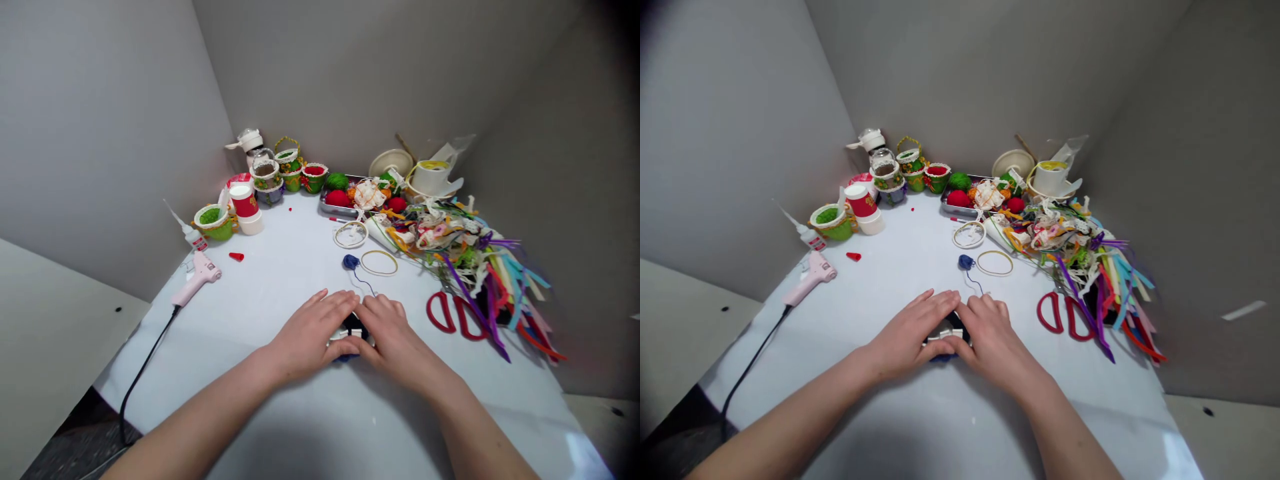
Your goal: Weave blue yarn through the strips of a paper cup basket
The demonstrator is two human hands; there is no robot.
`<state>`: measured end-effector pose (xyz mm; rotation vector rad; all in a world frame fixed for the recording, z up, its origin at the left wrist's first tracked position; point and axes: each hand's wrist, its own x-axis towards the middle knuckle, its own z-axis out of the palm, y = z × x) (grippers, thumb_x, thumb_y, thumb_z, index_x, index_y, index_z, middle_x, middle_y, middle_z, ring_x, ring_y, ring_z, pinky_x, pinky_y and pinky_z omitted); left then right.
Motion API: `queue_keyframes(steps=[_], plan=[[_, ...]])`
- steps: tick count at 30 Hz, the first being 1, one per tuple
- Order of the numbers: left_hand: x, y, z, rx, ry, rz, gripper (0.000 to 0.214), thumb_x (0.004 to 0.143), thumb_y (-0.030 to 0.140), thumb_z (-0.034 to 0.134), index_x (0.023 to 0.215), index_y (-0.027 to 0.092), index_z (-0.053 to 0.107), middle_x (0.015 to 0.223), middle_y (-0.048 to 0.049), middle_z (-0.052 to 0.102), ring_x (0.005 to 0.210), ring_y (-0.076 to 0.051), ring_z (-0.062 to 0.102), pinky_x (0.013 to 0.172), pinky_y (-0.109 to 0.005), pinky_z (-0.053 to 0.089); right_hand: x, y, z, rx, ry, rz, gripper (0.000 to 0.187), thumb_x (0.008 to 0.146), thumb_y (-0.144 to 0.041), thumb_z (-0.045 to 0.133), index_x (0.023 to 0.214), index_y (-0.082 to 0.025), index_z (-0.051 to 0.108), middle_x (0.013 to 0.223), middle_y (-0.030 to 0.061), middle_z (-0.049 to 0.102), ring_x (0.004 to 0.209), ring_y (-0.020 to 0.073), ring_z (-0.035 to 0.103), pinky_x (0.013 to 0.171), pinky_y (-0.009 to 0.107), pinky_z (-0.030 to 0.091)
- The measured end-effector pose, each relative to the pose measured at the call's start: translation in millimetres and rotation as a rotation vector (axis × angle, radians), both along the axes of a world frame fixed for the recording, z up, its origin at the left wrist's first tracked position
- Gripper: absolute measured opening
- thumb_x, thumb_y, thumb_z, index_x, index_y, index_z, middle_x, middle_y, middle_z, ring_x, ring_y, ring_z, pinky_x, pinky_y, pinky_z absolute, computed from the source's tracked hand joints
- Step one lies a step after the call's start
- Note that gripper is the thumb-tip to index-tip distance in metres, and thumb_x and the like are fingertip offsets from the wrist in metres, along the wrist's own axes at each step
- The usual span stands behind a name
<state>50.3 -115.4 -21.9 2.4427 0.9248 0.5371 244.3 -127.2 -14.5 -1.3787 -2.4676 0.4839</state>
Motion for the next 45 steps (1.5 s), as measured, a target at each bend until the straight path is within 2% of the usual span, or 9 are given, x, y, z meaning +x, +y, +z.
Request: queue_keyframes(steps=[4, 8, 14, 24, 28, 32, 35, 40, 45], plan=[[5.6, -3.1, -3.7, 0.007, 0.031, -0.004, 0.070, 0.086, 0.055, 0.044, 0.143, 0.018, 0.026, 0.148, -0.0127, 0.033, 0.139, -0.021, 0.026, 0.115, -0.043, 0.022, -1.4, -2.8, -1.2, 0.025, -0.028, -0.001, 0.027, 0.085, -0.032, 0.058, 0.110, -0.021, 0.055, 0.099, 0.0087, 0.056, 0.090, 0.0243, 0.045, 0.079, 0.038, 0.034], [11.4, -2.5, -3.6, -0.011, 0.061, 0.005, 0.070, 0.085, 0.054, 0.047, 0.142, 0.019, 0.028, 0.147, -0.0133, 0.035, 0.137, -0.021, 0.030, 0.115, -0.044, 0.023, -0.7, -3.0, -5.2, 0.049, -0.029, 0.004, 0.025, 0.086, -0.033, 0.057, 0.107, -0.020, 0.056, 0.102, 0.0098, 0.057, 0.090, 0.0246, 0.044, 0.077, 0.038, 0.034], [13.1, -0.6, -1.2, 0.029, 0.139, -0.008, 0.069, 0.086, 0.053, 0.045, 0.143, 0.019, 0.027, 0.147, -0.0131, 0.036, 0.138, -0.022, 0.029, 0.116, -0.045, 0.014, 0.8, -2.1, -9.7, 0.068, -0.044, 0.002, 0.024, 0.085, -0.034, 0.058, 0.105, -0.019, 0.058, 0.102, 0.0101, 0.059, 0.089, 0.0244, 0.045, 0.076, 0.038, 0.035], [11.7, 1.3, -2.8, 0.001, 0.133, -0.012, 0.069, 0.086, 0.057, 0.043, 0.142, 0.020, 0.027, 0.146, -0.0119, 0.037, 0.137, -0.021, 0.031, 0.116, -0.046, 0.013, 0.3, -0.9, -9.3, -0.005, 0.007, -0.018, 0.028, 0.085, -0.031, 0.060, 0.110, -0.020, 0.057, 0.103, 0.0101, 0.059, 0.091, 0.0251, 0.047, 0.080, 0.040, 0.035], [5.1, 1.4, -3.8, 0.008, 0.029, -0.012, 0.083, 0.077, 0.066, 0.048, 0.143, 0.019, 0.026, 0.146, -0.0133, 0.037, 0.137, -0.022, 0.030, 0.116, -0.046, 0.014, 8.7, 2.5, -5.5, -0.150, 0.126, 0.004, 0.047, 0.080, -0.038, 0.064, 0.123, -0.024, 0.050, 0.103, 0.0077, 0.060, 0.095, 0.0249, 0.050, 0.084, 0.041, 0.039], [-2.1, 2.9, -1.3, 0.043, 0.000, -0.013, 0.100, 0.065, 0.072, 0.057, 0.144, 0.019, 0.023, 0.149, -0.0141, 0.031, 0.139, -0.026, 0.025, 0.116, -0.049, 0.012, 22.2, 7.1, -8.5, -0.302, 0.274, 0.064, 0.088, 0.063, -0.046, 0.077, 0.139, -0.030, 0.034, 0.128, 0.0093, 0.051, 0.110, 0.0279, 0.049, 0.089, 0.043, 0.044], [-5.1, 5.7, 5.6, 0.062, 0.038, -0.046, 0.107, 0.061, 0.072, 0.061, 0.146, 0.021, 0.020, 0.152, -0.0135, 0.023, 0.141, -0.029, 0.020, 0.116, -0.051, 0.009, 35.4, 11.4, -15.1, -0.396, 0.345, 0.094, 0.100, 0.059, -0.043, 0.080, 0.143, -0.032, 0.028, 0.141, 0.0097, 0.040, 0.122, 0.0297, 0.043, 0.092, 0.042, 0.045], [-6.9, 11.9, 17.2, 0.051, 0.116, -0.135, 0.108, 0.063, 0.071, 0.060, 0.148, 0.022, 0.014, 0.155, -0.0123, 0.013, 0.142, -0.028, 0.014, 0.117, -0.049, 0.010, 53.8, 18.7, -19.5, -0.530, 0.411, 0.158, 0.086, 0.072, -0.039, 0.073, 0.145, -0.030, 0.028, 0.139, 0.0091, 0.044, 0.116, 0.0267, 0.050, 0.096, 0.040, 0.044], [-3.9, 15.0, 20.5, 0.013, 0.128, -0.172, 0.109, 0.064, 0.071, 0.060, 0.148, 0.020, 0.012, 0.155, -0.0124, 0.010, 0.143, -0.028, 0.012, 0.117, -0.047, 0.012, 38.3, 17.9, -9.8, -0.469, 0.437, 0.160, 0.052, 0.085, -0.037, 0.059, 0.134, -0.026, 0.046, 0.123, 0.0074, 0.057, 0.106, 0.0240, 0.055, 0.092, 0.038, 0.045]])
